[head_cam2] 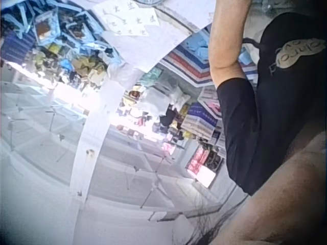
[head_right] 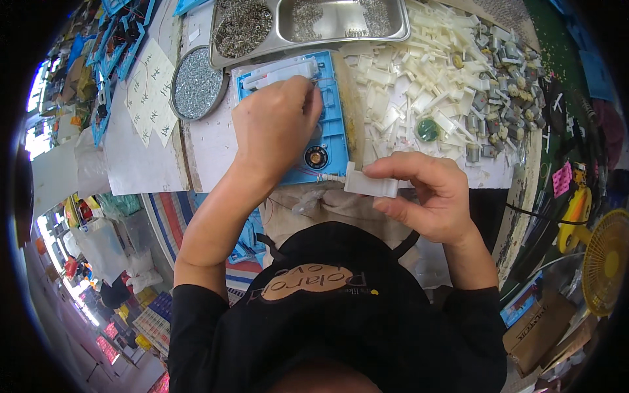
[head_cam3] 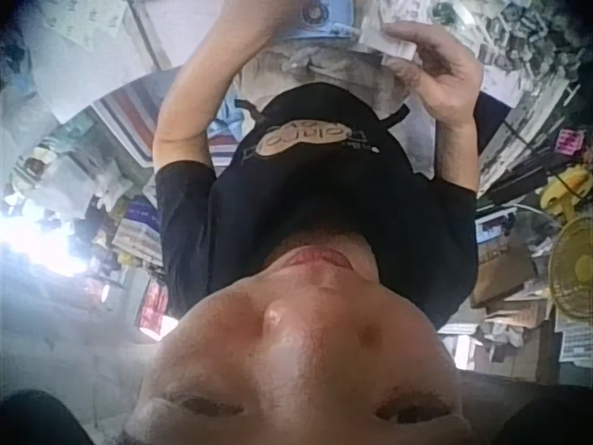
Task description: The person is assembling components of a blue plastic electronic device, involving soldering wires and placing internal parts.
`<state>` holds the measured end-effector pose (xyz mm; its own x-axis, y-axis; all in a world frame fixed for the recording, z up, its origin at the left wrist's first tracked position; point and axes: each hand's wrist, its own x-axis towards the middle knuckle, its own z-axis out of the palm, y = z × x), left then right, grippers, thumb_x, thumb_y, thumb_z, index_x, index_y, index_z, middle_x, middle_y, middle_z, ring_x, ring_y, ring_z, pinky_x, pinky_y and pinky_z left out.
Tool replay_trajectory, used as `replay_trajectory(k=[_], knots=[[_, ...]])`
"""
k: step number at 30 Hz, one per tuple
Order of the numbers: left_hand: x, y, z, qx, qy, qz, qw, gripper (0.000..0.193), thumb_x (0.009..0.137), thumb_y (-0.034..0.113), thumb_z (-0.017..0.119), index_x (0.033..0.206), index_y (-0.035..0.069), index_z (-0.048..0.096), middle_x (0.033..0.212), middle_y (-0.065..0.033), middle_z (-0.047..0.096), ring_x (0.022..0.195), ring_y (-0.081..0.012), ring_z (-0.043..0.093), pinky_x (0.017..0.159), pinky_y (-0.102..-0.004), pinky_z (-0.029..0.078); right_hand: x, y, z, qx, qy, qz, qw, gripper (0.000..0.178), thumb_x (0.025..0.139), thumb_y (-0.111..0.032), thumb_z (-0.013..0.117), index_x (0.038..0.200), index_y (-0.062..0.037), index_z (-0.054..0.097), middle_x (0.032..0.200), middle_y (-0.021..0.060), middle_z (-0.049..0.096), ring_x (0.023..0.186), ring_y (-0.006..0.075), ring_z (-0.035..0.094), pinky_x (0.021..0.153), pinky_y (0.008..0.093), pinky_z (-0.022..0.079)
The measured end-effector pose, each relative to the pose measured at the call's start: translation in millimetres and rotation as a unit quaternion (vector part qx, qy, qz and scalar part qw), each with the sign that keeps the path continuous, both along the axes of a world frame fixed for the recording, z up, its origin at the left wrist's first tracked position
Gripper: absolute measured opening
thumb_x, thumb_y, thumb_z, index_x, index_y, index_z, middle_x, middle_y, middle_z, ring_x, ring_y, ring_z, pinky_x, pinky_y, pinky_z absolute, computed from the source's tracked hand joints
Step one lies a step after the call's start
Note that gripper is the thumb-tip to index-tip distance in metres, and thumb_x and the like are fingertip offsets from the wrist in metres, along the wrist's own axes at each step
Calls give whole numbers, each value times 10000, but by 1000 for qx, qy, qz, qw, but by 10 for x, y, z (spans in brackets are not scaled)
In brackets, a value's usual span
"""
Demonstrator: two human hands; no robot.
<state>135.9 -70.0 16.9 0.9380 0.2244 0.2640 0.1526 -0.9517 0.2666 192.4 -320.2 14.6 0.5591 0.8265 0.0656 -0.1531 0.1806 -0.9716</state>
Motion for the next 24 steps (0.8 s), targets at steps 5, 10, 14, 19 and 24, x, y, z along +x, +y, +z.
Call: replay_trajectory(k=[5,10,14,19,24], knots=[[-102,113,-43,-174,-64,-51,981,152,864,211,744,865,59,735,725,-123,696,638,-298,681,584,-382,532,-66,20,95,-19,118,-44,992,410,831,32,785,1208,101,641,1171,174,701,1058,225,691,939,345,538],[-38,94,44,-110,57,-77,989,152,856,205,752,901,60,743,731,-133,695,656,-306,681,616,-395,537,72,41,25,-62,-76,-49,994,353,811,12,781,1151,40,690,1179,150,694,1038,243,687,906,341,533],[-65,131,37,-150,51,-83,984,155,885,182,739,941,38,723,710,-110,690,634,-245,688,600,-359,530,313,208,216,-149,-344,-66,925,338,726,-12,787,1061,-35,744,1061,104,675,973,259,635,828,336,500],[-302,293,98,-396,0,-24,918,67,928,82,681,971,32,667,743,-95,682,639,-211,703,596,-311,538,377,561,251,-173,-462,-39,869,331,680,-47,801,1006,-60,748,962,83,616,933,284,563,799,366,477],[-406,292,-70,-425,-38,-22,904,44,943,48,670,978,29,649,763,-74,679,640,-156,706,584,-267,524,402,807,291,-167,-529,11,832,270,670,-48,792,931,-53,722,959,74,611,926,290,551,799,385,496]])
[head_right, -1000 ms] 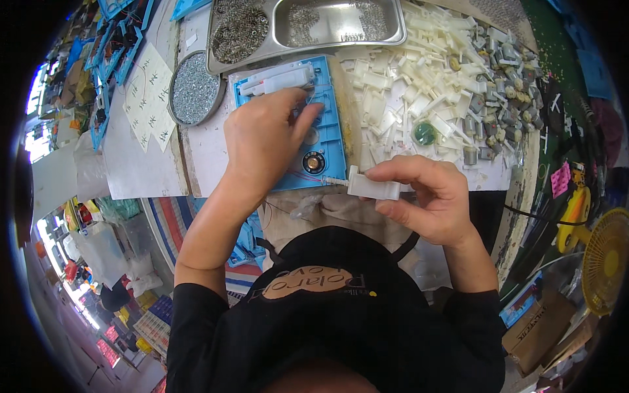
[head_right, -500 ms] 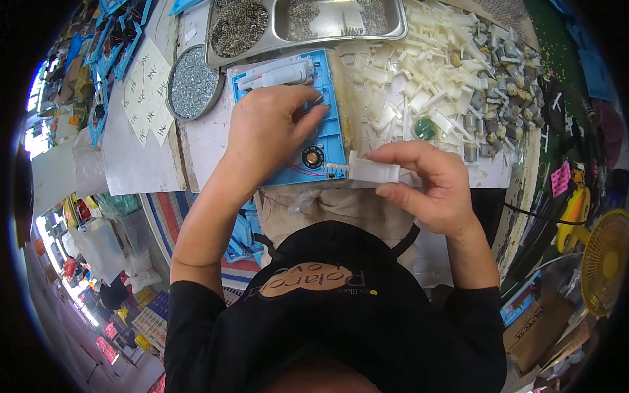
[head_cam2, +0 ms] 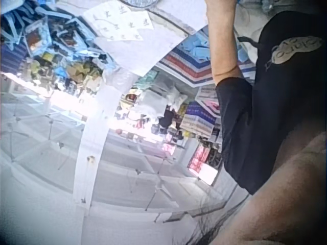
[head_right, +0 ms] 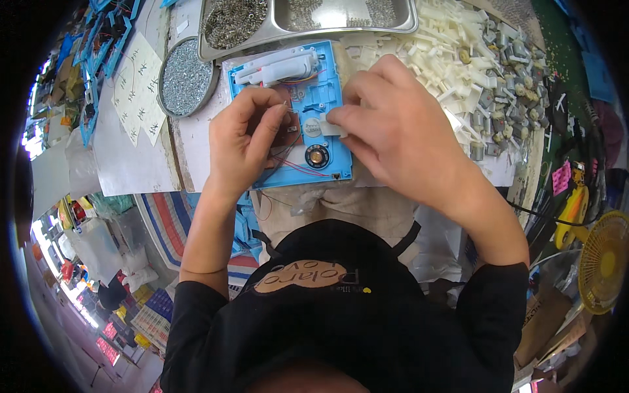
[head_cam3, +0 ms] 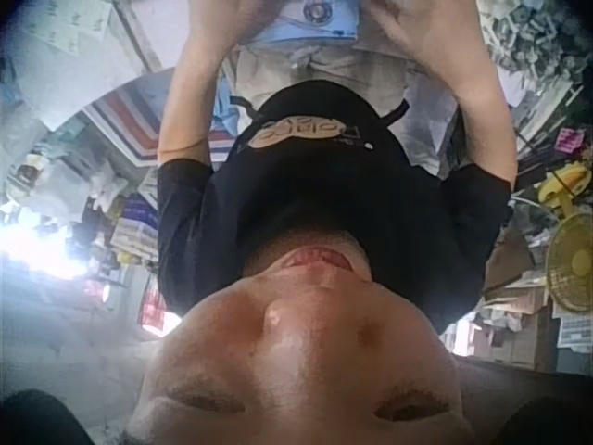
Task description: The person is assembling components of a blue plastic electronic device, involving soldering wires and placing internal parts.
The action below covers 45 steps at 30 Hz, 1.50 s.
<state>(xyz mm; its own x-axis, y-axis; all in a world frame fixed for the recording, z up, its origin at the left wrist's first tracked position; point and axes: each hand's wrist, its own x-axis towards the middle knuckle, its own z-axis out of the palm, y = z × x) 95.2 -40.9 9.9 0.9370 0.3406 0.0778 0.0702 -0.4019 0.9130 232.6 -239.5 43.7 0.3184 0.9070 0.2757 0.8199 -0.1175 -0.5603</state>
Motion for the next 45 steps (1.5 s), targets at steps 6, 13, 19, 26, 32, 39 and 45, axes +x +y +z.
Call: replay_trajectory(k=[6,13,19,26,32,39,45], knots=[[6,-20,-57,8,-21,8,1000,57,925,75,699,954,48,658,749,-66,676,643,-177,700,590,-284,523,10,177,16,-8,2,45,999,290,652,-22,786,933,-51,717,961,83,617,923,297,558,785,397,502],[-13,-8,-104,36,-42,8,998,78,896,84,724,951,61,674,745,-75,681,630,-213,677,609,-315,522,-31,80,-416,55,120,18,991,262,694,-51,787,951,-54,739,1008,77,645,936,286,577,816,384,497],[-38,-14,-114,35,-22,19,999,72,891,51,715,949,52,672,739,-66,678,636,-197,675,623,-315,518,-142,190,-194,-68,-26,4,997,316,718,-68,789,1030,-57,735,1012,94,645,930,286,560,823,402,475],[-68,-40,-138,23,-42,35,998,65,897,3,696,939,18,648,724,-53,644,602,-124,621,581,-249,470,324,-512,-53,39,-44,-224,973,287,793,-98,748,1079,-76,740,1108,125,673,1076,302,586,959,408,451],[-81,-2,-150,40,-19,-2,999,47,968,31,647,994,-1,626,820,-55,681,706,-100,648,639,-240,517,962,-1258,210,-249,-169,-310,902,321,745,-89,735,1064,-54,724,1113,102,648,1103,337,530,978,407,452],[-40,-41,-29,-4,-26,14,1000,73,950,-3,647,1018,-18,624,875,-69,674,700,-89,632,620,-231,494,1013,-1282,29,-201,-183,-280,921,304,708,-138,786,1004,-91,733,1097,84,639,1096,323,535,960,418,465],[497,-365,702,151,-36,-134,979,230,877,134,760,1043,12,659,823,-90,649,626,-197,634,587,-312,502,624,-940,260,-23,-168,-234,957,307,706,-168,795,982,-69,704,1050,97,664,1064,319,565,938,417,467]])
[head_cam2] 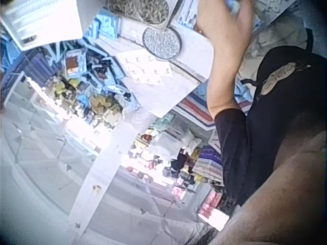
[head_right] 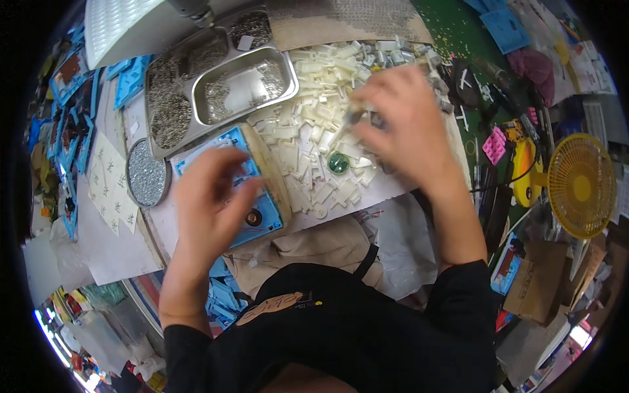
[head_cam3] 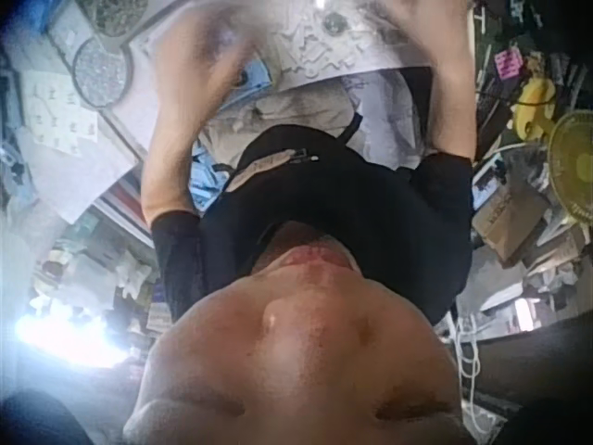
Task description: The person is assembling components of a blue plastic electronic device, involving soldering wires and placing internal parts.
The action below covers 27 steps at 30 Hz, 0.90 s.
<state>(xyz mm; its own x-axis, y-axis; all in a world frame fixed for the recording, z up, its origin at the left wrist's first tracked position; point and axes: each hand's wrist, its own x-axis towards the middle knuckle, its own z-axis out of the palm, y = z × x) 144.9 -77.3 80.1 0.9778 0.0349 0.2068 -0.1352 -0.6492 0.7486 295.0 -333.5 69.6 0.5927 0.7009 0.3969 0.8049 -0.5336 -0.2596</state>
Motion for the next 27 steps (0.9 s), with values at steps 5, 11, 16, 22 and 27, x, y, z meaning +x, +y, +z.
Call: replay_trajectory(k=[5,11,16,22,27], knots=[[439,-250,8,30,50,-126,990,239,864,186,788,976,-3,692,712,-42,632,622,-109,568,566,-280,443,-490,284,110,67,125,70,987,334,731,-81,793,1049,-59,693,902,65,674,834,264,636,801,364,522],[660,-260,122,-112,222,-270,930,279,949,279,725,983,3,715,720,-49,663,643,-80,591,567,-278,464,-658,-80,-122,283,508,43,813,492,847,6,743,1319,-65,623,884,24,637,799,107,612,728,254,493],[1854,-429,-170,68,35,-147,986,262,937,282,691,970,30,753,753,-119,714,730,-220,701,688,-368,548,-654,-273,-234,438,585,25,682,532,879,25,738,1378,12,554,973,2,595,861,65,560,757,217,470],[2689,-925,-652,249,18,-10,968,286,872,327,723,1011,81,765,923,-133,759,903,-334,726,818,-462,570,-706,-464,-261,448,567,-29,690,513,858,64,747,1342,38,576,987,3,574,867,68,554,788,220,473],[2761,-989,-714,291,0,-22,956,260,901,297,715,1024,72,760,926,-136,756,857,-307,727,771,-430,573,-721,-547,-293,446,560,-45,697,513,850,70,748,1335,36,582,964,-4,563,862,70,556,782,215,466]])
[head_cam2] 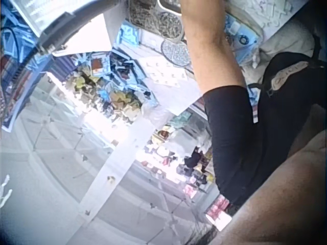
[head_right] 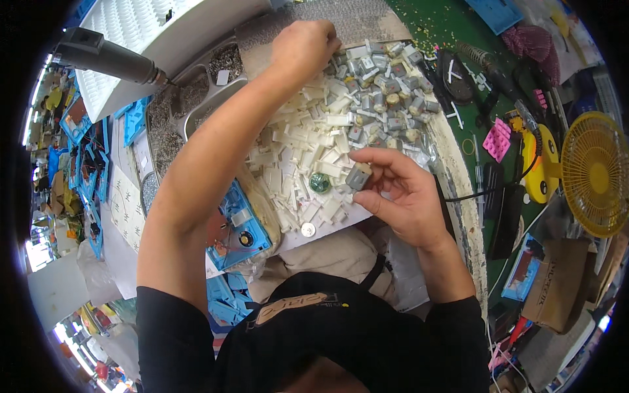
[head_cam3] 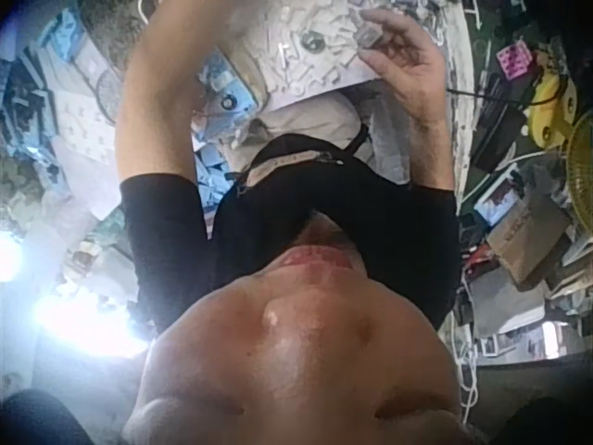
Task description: The person is assembling components of a blue plastic electronic device, involving soldering wires and placing internal parts.
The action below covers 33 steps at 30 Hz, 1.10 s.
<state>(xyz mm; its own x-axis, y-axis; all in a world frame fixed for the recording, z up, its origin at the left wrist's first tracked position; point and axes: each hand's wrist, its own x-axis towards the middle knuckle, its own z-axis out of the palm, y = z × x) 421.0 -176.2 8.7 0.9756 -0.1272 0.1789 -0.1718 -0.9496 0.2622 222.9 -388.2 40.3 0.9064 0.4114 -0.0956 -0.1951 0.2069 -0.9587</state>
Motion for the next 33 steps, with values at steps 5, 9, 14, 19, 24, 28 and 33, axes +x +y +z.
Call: replay_trajectory(k=[5,9,14,19,24,28,33], knots=[[107,44,-75,45,-60,-62,995,178,897,213,664,1018,86,699,946,-181,744,911,-358,731,767,-446,581,21,-1,41,-51,-46,-7,998,531,830,85,741,1334,32,585,935,-8,569,860,62,548,753,204,443],[-64,162,178,-12,-192,-93,977,128,946,188,611,979,67,586,822,-195,709,799,-395,712,698,-500,552,133,59,31,-219,-92,92,967,472,850,77,695,1305,-33,633,858,-16,590,748,34,524,685,196,426],[-1270,502,882,-321,-177,-127,922,163,891,167,695,979,41,747,952,-164,753,902,-294,748,746,-354,579,286,352,-114,-358,-322,173,859,402,817,-39,671,1219,-36,677,876,115,664,729,226,641,709,323,516],[-2610,794,992,-534,109,35,837,163,903,-12,718,1063,-31,691,940,-13,653,843,-56,595,736,-201,510,397,418,-183,-408,-404,215,790,373,804,-37,659,1176,-56,684,917,138,687,801,304,668,735,398,536],[-3280,907,556,-567,92,33,818,151,859,-95,705,1003,-49,704,997,-107,683,869,-143,676,741,-251,561,434,504,-112,-452,-424,258,742,365,797,-25,648,1157,-70,684,913,126,675,852,318,665,768,408,528],[-3435,762,426,-595,80,90,794,141,844,-104,709,972,-47,710,1005,-100,685,871,-149,682,732,-250,562,324,631,-61,-500,-469,246,686,378,782,-15,645,1155,-66,675,936,137,672,897,332,658,793,417,524],[-3508,645,301,-625,77,138,765,282,865,-65,714,1136,3,670,989,-64,682,877,-117,675,752,-248,559,246,686,126,-396,-273,233,846,401,787,-12,681,1186,-57,682,828,42,658,749,183,645,677,317,512]])
